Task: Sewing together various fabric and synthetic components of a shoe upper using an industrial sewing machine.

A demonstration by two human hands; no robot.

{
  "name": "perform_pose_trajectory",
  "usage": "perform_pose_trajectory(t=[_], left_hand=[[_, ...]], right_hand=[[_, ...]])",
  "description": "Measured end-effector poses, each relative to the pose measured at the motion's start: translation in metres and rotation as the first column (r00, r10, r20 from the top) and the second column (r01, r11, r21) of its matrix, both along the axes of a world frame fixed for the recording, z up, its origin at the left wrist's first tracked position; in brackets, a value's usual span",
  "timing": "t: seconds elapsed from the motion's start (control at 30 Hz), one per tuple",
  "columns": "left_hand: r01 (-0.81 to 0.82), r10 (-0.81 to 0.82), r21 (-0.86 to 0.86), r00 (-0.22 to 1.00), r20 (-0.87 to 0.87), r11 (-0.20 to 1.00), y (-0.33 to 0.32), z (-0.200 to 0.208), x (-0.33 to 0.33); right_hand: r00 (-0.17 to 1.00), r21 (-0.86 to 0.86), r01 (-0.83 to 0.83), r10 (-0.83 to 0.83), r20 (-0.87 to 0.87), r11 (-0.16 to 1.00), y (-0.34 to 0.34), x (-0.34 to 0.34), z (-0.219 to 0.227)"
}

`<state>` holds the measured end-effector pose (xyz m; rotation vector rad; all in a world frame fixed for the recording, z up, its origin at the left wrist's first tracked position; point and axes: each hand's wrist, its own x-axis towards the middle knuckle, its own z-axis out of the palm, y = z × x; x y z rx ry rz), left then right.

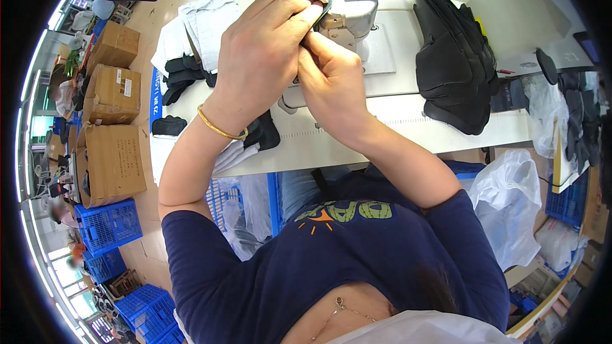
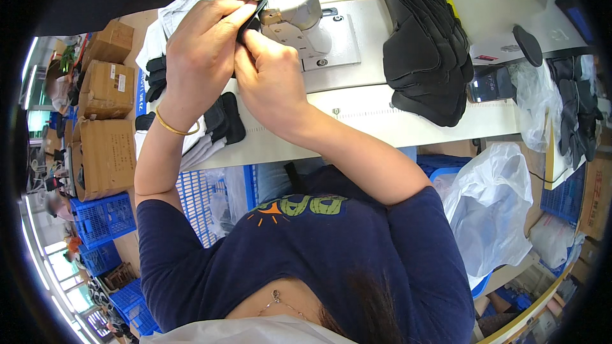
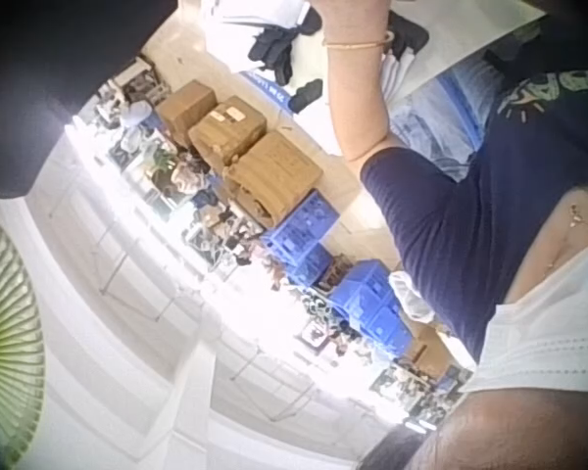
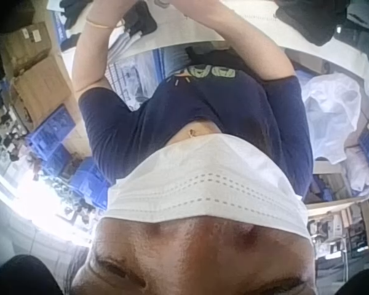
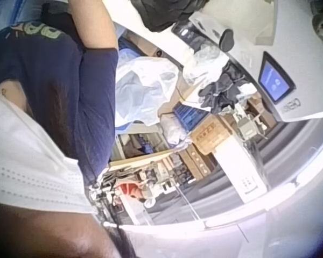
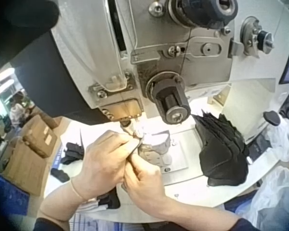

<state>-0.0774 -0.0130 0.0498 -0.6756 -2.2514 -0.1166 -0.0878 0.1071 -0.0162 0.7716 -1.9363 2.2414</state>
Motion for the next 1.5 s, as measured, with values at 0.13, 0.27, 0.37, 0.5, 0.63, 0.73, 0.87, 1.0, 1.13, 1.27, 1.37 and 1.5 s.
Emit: perform_pose_trajectory(t=[0.13,0.27,0.37,0.5,0.63,0.73,0.87,1.0,1.13,1.27,1.37,1.5], left_hand=[[-0.014,0.014,0.022,1.000,-0.001,1.000,0.007,0.001,0.002],[-0.042,0.041,0.038,0.999,0.024,0.998,0.012,0.001,0.005],[-0.059,0.057,0.047,0.997,0.051,0.997,0.017,0.004,0.006],[-0.089,0.083,0.092,0.995,0.060,0.992,0.021,0.003,0.006],[-0.177,0.164,0.080,0.975,0.153,0.981,0.029,0.012,0.013],[-0.194,0.177,0.098,0.971,0.160,0.976,0.030,0.011,0.014],[-0.175,0.156,0.126,0.977,0.148,0.977,0.032,0.008,0.017],[-0.139,0.124,0.150,0.986,0.109,0.979,0.036,0.003,0.019],[-0.156,0.143,0.145,0.985,0.097,0.977,0.041,0.002,0.021],[-0.174,0.163,0.141,0.983,0.087,0.975,0.044,0.002,0.021],[-0.165,0.156,0.150,0.985,0.067,0.975,0.046,-0.001,0.019],[-0.137,0.140,0.155,0.990,-0.011,0.978,0.042,-0.011,0.017]], right_hand=[[1.000,-0.037,-0.023,0.024,0.016,0.999,0.007,0.002,0.002],[0.994,-0.070,-0.070,0.076,0.080,0.995,0.012,0.004,0.006],[0.996,-0.085,-0.058,0.063,0.066,0.995,0.017,0.005,0.005],[0.990,-0.025,-0.066,0.069,0.122,0.997,0.026,0.007,0.012],[0.996,-0.058,-0.059,0.063,0.068,0.997,0.030,0.003,0.008],[0.992,-0.025,-0.084,0.086,0.092,0.996,0.038,0.003,0.014],[0.989,-0.061,-0.088,0.094,0.113,0.994,0.043,0.002,0.018],[0.994,-0.017,-0.076,0.077,0.079,0.997,0.050,-0.001,0.021],[0.997,0.010,-0.054,0.053,0.055,0.999,0.053,-0.004,0.021],[0.994,0.047,-0.076,0.072,0.087,0.996,0.056,-0.010,0.024],[0.995,0.044,-0.077,0.074,0.063,0.996,0.055,-0.016,0.020],[0.999,0.025,-0.055,0.055,0.003,0.998,0.054,-0.020,0.021]])
